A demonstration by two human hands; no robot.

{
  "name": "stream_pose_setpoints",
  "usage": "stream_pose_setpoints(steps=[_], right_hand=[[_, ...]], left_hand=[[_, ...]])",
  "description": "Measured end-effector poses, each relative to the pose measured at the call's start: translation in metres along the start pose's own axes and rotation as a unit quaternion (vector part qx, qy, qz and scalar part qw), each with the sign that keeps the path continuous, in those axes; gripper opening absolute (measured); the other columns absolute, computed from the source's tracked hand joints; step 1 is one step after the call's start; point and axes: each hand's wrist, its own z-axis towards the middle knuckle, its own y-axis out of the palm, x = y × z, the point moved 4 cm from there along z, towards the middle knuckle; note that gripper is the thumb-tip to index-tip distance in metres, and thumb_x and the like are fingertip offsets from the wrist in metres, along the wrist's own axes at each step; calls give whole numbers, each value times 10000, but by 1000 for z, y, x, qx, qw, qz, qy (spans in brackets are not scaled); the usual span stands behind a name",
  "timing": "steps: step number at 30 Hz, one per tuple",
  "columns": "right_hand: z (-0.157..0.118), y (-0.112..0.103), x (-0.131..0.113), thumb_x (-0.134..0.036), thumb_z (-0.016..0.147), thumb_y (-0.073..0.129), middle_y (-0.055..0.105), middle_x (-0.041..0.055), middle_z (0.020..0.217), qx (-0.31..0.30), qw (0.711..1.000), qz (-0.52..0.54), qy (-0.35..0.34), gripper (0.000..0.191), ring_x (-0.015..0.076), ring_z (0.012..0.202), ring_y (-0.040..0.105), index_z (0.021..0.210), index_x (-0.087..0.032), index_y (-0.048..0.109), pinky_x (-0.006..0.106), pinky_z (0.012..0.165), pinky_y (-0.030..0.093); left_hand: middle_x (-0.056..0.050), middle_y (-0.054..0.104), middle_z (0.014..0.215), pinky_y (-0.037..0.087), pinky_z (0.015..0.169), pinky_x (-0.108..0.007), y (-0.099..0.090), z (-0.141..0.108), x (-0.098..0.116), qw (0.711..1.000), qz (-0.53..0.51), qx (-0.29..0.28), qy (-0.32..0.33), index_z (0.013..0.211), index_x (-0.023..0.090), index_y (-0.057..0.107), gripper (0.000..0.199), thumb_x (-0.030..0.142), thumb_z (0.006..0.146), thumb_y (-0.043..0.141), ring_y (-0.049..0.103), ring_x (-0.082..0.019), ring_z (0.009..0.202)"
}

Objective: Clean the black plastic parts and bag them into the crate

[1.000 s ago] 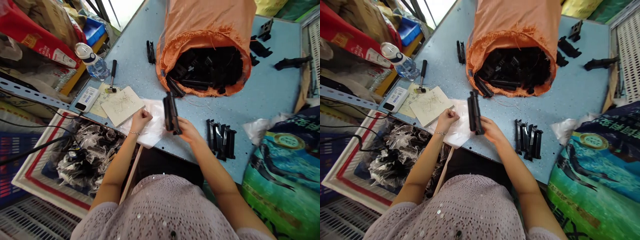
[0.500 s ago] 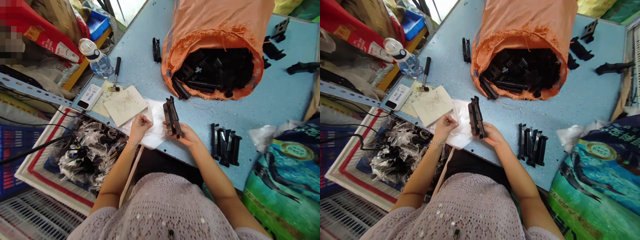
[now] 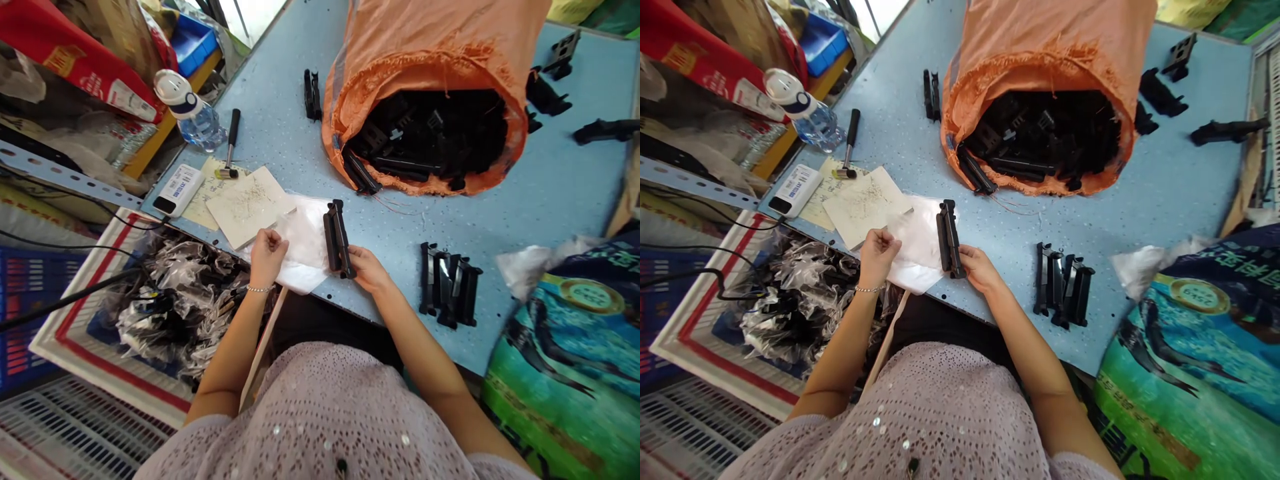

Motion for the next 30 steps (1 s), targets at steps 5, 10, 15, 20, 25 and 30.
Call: stream_pose_setpoints(steps=[5,10,15,20,25,30], right_hand=[[-21,10,-19,-341,743,817,736,-19,889,63,992,-35,-101,271,111,696,616,985,-228,772,243,649,516],[-6,51,-16,-341,725,838,738,14,840,-77,997,12,-16,315,146,705,650,1001,-205,772,299,695,557],[18,36,-6,-407,669,869,715,24,725,-81,995,57,18,307,138,629,635,826,-176,742,285,624,553],[-2,21,-15,-404,709,838,713,11,745,-6,999,22,-33,264,138,638,620,844,-194,752,291,632,547],[-16,49,-27,-339,745,809,745,10,984,9,993,11,-119,300,147,809,652,1030,-250,772,262,695,541],[10,60,-10,-376,712,840,730,27,808,-96,992,81,11,272,145,700,656,880,-187,739,292,687,576]], left_hand=[[18,602,807,457,732,-256,11,-2,3,996,-71,-51,-22,831,209,505,428,257,599,861,573,-119,744],[57,510,716,421,627,-232,42,-15,7,982,-136,-118,-63,789,215,453,489,257,559,882,498,-91,636],[31,540,763,428,681,-246,15,-9,18,996,-76,-47,4,805,214,489,355,259,664,811,517,-109,698],[18,572,783,433,686,-257,4,1,30,997,-28,-62,45,819,216,510,376,254,673,854,527,-122,711],[34,560,749,419,664,-244,38,-6,26,985,-109,-135,1,797,214,465,461,257,631,892,507,-104,670],[52,484,704,383,626,-236,37,-12,19,984,-126,-125,-8,779,219,434,404,223,652,817,466,-103,638]])
